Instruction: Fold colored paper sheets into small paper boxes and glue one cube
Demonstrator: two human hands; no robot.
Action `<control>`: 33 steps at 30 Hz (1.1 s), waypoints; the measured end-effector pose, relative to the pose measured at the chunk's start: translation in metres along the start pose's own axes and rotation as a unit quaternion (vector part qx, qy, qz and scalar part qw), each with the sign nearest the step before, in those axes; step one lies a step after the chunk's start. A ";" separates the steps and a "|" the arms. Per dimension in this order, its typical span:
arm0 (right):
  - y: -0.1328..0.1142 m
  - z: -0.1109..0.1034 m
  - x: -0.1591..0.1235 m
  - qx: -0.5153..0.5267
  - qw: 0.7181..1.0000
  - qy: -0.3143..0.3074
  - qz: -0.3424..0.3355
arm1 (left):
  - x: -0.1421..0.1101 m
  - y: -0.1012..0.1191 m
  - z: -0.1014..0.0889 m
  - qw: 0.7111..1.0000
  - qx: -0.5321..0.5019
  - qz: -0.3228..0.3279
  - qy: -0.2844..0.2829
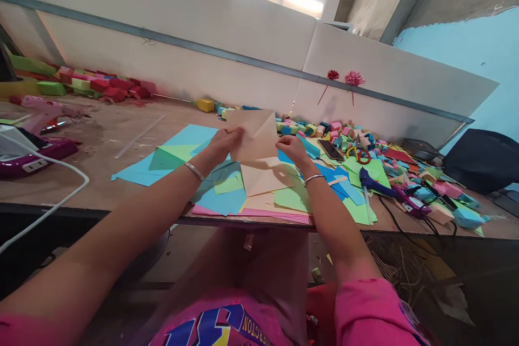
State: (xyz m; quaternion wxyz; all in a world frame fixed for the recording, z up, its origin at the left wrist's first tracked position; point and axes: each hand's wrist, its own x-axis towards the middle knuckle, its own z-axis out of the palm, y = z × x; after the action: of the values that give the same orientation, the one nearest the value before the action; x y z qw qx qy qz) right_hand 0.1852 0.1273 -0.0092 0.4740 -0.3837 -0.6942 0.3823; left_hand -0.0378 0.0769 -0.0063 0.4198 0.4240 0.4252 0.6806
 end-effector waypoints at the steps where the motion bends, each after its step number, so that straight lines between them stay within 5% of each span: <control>1: 0.001 0.000 0.001 -0.001 1.000 0.014 0.000 | -0.001 0.000 0.000 1.000 0.004 0.002 -0.015; 4: 0.002 0.000 0.002 0.008 1.000 0.024 0.016 | -0.003 0.001 0.001 0.998 0.020 0.021 -0.053; 12: -0.017 0.008 -0.010 0.095 0.992 -0.070 0.049 | -0.004 -0.002 0.002 0.992 0.075 0.060 -0.084; 22: -0.012 0.007 -0.005 0.148 0.988 0.007 -0.032 | -0.004 0.002 -0.003 0.963 0.196 0.186 0.004; 25: -0.012 0.009 -0.005 0.135 0.989 0.006 -0.062 | -0.009 0.009 -0.004 0.949 0.215 0.232 0.001; 30: -0.009 0.009 -0.001 0.091 0.989 0.090 -0.074 | -0.016 0.015 0.001 0.928 0.227 0.294 -0.038; 33: -0.008 0.007 0.002 0.090 0.986 0.110 -0.083 | -0.016 0.016 0.004 0.945 0.164 0.283 -0.021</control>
State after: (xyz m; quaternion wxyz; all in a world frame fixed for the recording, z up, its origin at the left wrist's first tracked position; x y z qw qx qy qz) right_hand 0.1770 0.1247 -0.0030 0.6105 -0.3204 -0.6295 0.3583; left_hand -0.0326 0.0589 0.0060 0.1433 0.6039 0.3848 0.6832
